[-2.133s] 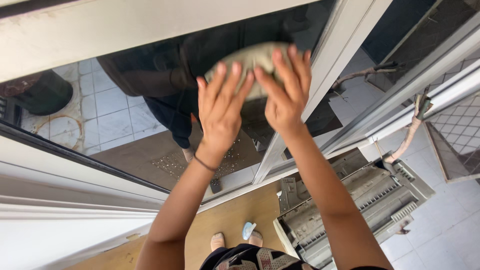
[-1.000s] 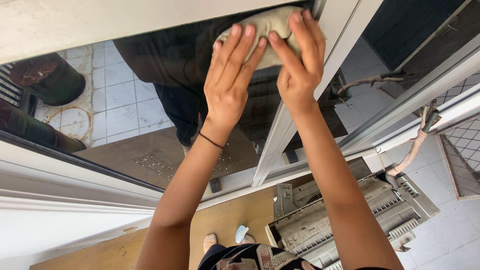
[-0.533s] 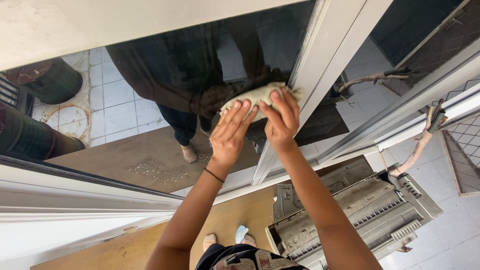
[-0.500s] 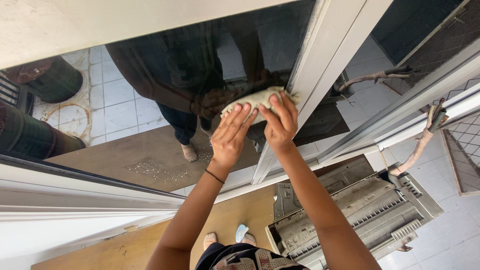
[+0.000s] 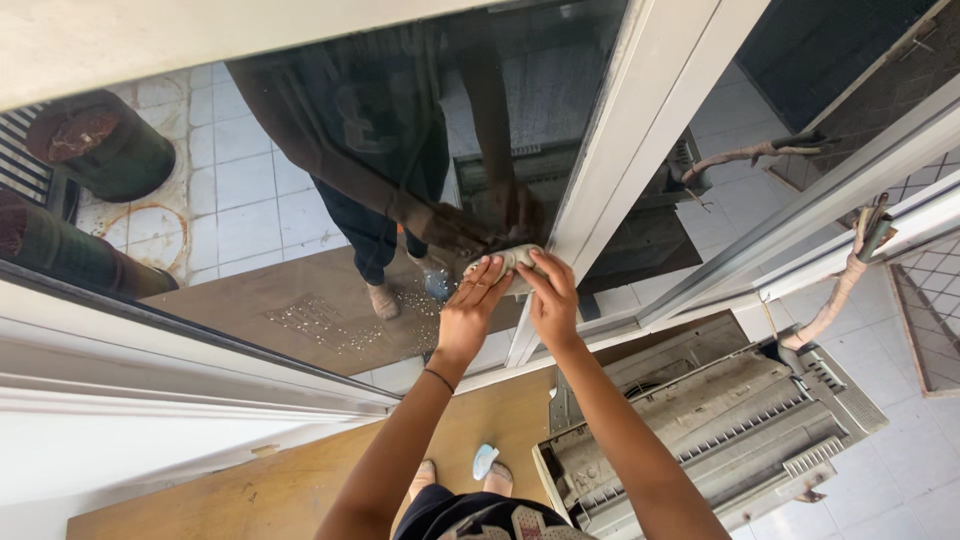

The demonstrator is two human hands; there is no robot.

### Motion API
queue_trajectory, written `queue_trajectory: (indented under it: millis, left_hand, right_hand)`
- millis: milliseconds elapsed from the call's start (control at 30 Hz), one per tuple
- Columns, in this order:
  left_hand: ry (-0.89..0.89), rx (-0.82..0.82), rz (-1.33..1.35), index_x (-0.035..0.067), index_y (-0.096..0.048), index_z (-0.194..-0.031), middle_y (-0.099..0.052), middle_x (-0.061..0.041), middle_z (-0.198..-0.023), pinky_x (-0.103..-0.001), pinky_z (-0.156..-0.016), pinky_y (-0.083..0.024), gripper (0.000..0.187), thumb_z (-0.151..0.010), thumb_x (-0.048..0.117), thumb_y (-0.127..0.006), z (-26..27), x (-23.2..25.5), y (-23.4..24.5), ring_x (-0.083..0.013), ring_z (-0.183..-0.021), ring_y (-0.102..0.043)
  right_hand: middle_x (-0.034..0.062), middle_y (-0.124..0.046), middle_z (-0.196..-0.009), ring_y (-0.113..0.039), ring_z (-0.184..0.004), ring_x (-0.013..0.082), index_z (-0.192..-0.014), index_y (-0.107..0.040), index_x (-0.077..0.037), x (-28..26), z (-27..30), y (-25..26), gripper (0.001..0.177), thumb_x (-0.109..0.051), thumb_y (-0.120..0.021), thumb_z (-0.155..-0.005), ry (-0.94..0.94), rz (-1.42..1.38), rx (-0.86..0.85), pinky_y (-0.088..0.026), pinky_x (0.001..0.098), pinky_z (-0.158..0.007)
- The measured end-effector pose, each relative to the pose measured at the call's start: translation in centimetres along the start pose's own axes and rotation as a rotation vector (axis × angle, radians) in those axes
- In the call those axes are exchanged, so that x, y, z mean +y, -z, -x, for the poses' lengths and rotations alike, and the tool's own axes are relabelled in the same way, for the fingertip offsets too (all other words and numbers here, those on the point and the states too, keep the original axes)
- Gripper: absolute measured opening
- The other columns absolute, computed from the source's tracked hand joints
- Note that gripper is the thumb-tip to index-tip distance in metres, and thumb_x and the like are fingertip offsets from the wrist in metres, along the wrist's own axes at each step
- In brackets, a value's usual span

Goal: The person wipes a glass door panel using a cloth and a spray bottle, cleaning different areas of the glass surface.

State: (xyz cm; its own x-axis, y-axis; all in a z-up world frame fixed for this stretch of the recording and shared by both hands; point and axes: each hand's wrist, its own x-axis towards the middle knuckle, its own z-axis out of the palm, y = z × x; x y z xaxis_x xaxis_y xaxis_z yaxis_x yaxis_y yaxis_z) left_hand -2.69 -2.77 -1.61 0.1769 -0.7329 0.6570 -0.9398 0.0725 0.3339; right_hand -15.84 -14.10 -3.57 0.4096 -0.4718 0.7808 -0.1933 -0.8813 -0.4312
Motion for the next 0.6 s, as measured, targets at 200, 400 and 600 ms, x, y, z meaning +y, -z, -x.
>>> queue_trajectory:
  millis: [200,400,600]
  left_hand:
    - [-0.085,0.245,0.093,0.008,-0.068,-0.137,-0.052,-0.014,-0.154,-0.054,-0.125,-0.038,0.052,-0.091,-0.013,-0.055,-9.3,5.1,6.5,-0.0336,-0.147,-0.048]
    - [-0.127,0.503,-0.188,0.019,-0.073,-0.135,-0.055,0.0,-0.15,-0.049,-0.124,-0.038,0.038,-0.1,0.006,-0.064,-21.5,6.9,10.8,-0.0234,-0.142,-0.049]
    - [-0.177,0.561,-0.23,0.017,-0.076,-0.13,-0.058,0.003,-0.146,-0.038,-0.116,-0.046,0.03,-0.102,0.012,-0.069,-21.8,6.4,9.5,-0.017,-0.134,-0.052]
  right_hand:
    - [0.0094,-0.064,-0.136,-0.059,-0.131,0.032,-0.117,-0.076,-0.006,-4.4,-12.8,5.7,0.035,0.014,-0.062,-0.091,0.244,-0.006,0.338,-0.051,0.0435,-0.11]
    - [0.0056,-0.059,-0.148,-0.051,-0.137,0.0292,-0.133,-0.074,-0.007,-7.8,-24.8,8.0,0.033,0.001,-0.06,-0.105,0.233,0.399,0.447,-0.044,0.0398,-0.116]
    - [0.0033,-0.058,-0.147,-0.053,-0.123,0.0242,-0.136,-0.07,-0.005,-8.8,-24.6,6.2,0.027,-0.01,-0.063,-0.11,0.142,0.431,0.476,-0.048,0.0362,-0.105]
